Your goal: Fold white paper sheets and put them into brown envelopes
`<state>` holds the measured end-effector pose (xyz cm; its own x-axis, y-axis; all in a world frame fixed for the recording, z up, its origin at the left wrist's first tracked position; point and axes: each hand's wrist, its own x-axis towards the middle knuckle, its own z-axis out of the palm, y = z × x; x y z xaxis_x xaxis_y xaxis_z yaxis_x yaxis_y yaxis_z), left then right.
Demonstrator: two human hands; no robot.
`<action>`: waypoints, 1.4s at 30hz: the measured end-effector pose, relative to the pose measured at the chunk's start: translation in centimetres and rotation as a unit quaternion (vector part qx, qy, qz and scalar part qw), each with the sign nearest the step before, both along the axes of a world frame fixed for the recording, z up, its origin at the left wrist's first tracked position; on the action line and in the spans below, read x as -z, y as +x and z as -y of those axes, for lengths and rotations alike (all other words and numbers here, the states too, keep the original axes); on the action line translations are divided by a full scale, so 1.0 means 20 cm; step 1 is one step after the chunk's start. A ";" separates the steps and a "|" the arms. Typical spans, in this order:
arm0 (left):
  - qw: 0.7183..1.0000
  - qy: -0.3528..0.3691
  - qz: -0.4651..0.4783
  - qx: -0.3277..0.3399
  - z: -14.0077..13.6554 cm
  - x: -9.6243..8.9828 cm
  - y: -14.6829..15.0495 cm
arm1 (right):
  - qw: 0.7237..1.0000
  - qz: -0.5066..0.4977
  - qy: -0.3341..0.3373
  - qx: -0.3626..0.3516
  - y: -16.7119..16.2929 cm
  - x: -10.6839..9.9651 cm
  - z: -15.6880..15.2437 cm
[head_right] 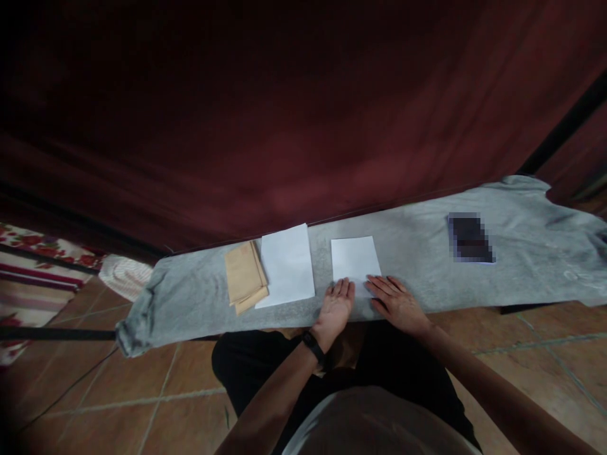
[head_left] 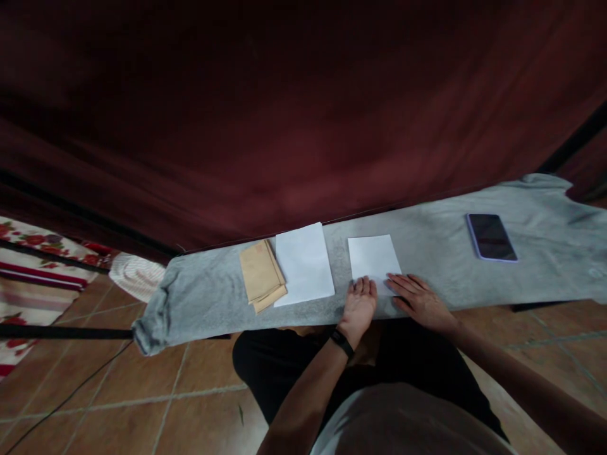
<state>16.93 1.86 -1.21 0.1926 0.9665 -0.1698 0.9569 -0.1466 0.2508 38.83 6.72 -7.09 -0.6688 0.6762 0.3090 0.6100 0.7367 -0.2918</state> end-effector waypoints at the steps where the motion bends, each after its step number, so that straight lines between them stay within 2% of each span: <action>1: 1.000 0.011 -0.006 0.007 0.00 0.00 -0.02 | 1.000 -0.005 -0.002 -0.003 0.00 0.00 -0.01; 7: 0.998 0.050 -0.001 0.044 0.05 -0.01 -0.11 | 0.995 -0.082 -0.056 -0.019 0.07 0.02 -0.08; 12: 0.992 0.111 0.055 -0.013 0.09 0.06 -0.17 | 0.989 -0.116 -0.090 -0.028 0.11 0.02 -0.07; 21: 0.986 0.089 0.138 -0.008 -0.02 0.10 -0.24 | 0.990 -0.094 -0.104 0.017 0.09 0.00 -0.09; 25: 0.981 0.101 0.166 -0.023 -0.05 0.12 -0.25 | 0.988 -0.109 -0.106 0.022 0.07 -0.01 -0.11; 28: 0.971 0.126 0.202 -0.029 -0.08 0.09 -0.24 | 0.983 -0.145 -0.105 0.030 0.06 -0.07 -0.14; 30: 0.956 0.153 0.244 -0.049 -0.12 0.04 -0.24 | 0.977 -0.177 -0.114 0.046 0.06 -0.16 -0.17; 32: 0.930 0.181 0.306 -0.099 -0.17 -0.05 -0.23 | 0.964 -0.219 -0.134 0.063 0.05 -0.29 -0.21; 35: 0.867 0.184 0.430 -0.172 -0.25 -0.19 -0.21 | 0.937 -0.295 -0.155 0.100 0.02 -0.51 -0.28; 37: 0.824 0.170 0.505 -0.191 -0.28 -0.27 -0.19 | 0.922 -0.335 -0.150 0.123 -0.01 -0.62 -0.32; 40: 0.781 0.145 0.574 -0.199 -0.31 -0.32 -0.17 | 0.897 -0.386 -0.141 0.159 -0.05 -0.71 -0.38; 42: 0.768 0.113 0.599 -0.198 -0.32 -0.32 -0.16 | 0.879 -0.415 -0.144 0.186 -0.07 -0.72 -0.41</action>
<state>13.73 8.21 5.23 -0.2366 0.9682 0.0816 0.0402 -0.0742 0.9964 37.34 14.89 7.27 -0.0103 0.9306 0.3660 0.2816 0.3539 -0.8919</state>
